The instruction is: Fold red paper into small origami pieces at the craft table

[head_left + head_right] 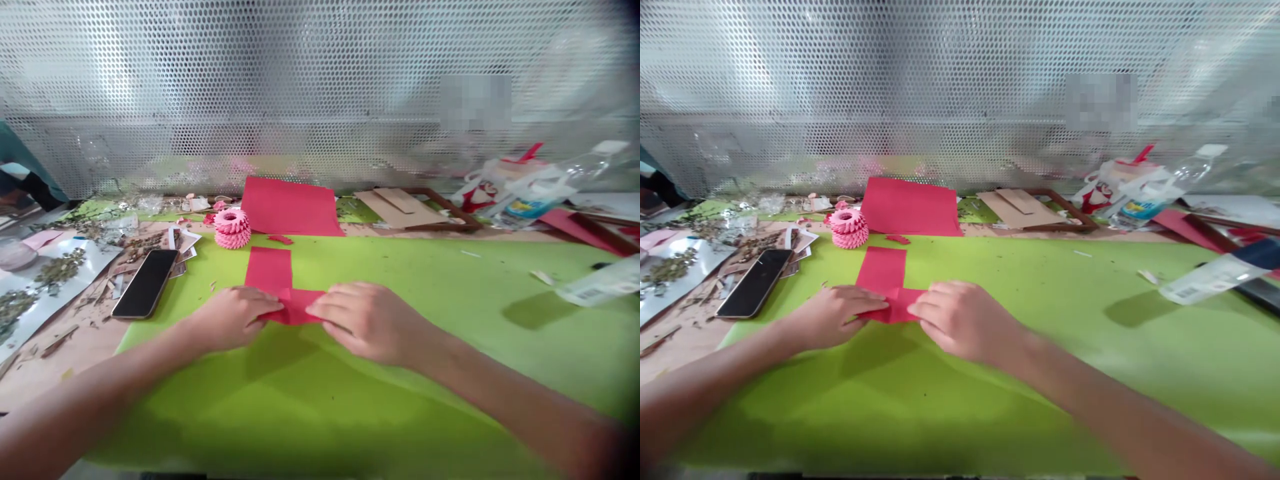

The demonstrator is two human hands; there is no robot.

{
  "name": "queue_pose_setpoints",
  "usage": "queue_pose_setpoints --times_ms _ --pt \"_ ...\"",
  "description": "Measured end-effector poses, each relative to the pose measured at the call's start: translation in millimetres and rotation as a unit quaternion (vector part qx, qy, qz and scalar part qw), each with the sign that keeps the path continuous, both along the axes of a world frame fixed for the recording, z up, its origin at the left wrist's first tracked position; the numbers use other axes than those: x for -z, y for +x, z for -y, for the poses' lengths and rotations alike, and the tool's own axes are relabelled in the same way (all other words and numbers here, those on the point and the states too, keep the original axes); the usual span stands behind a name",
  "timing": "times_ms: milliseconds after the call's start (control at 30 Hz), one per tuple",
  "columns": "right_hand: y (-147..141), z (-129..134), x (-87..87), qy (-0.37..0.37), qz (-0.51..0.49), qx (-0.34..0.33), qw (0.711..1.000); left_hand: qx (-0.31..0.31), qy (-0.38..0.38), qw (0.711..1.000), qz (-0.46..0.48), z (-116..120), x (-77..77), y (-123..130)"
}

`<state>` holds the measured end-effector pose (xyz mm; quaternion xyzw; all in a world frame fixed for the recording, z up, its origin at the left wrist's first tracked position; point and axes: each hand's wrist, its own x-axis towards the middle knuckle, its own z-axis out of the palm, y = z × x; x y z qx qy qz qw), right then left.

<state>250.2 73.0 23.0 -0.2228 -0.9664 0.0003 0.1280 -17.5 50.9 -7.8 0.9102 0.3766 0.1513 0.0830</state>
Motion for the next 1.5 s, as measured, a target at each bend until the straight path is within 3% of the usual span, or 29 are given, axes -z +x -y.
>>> queue_pose_setpoints --times_ms 100,200,300,433,567,800,1000,1500 --pt "11 25 16.1 -0.058 0.006 0.046 0.997 0.038 -0.023 0.999 -0.022 13 -2.5 9" --pt "13 39 29.1 -0.061 -0.013 0.097 0.993 0.067 -0.016 0.997 -0.021 21 -2.8 13" --pt "9 40 36.6 -0.048 -0.017 0.134 0.99 0.08 0.002 0.997 -0.012 20 2.5 16" --pt "6 38 41.9 -0.074 -0.018 0.129 0.989 0.064 0.011 0.998 -0.013 14 13.3 18" --pt "10 37 46.0 -0.106 -0.029 0.118 0.987 0.075 -0.016 0.997 -0.02 11 18.5 19" --pt "10 38 46.9 -0.149 -0.044 0.113 0.981 0.085 -0.072 0.994 -0.007 13 14.5 16" --pt "3 42 45.1 -0.15 -0.032 0.134 0.979 0.044 -0.105 0.993 -0.029 20 14.2 23" --pt "4 43 49.9 -0.129 0.002 0.153 0.98 0.045 -0.1 0.994 -0.01 25 17.8 22"
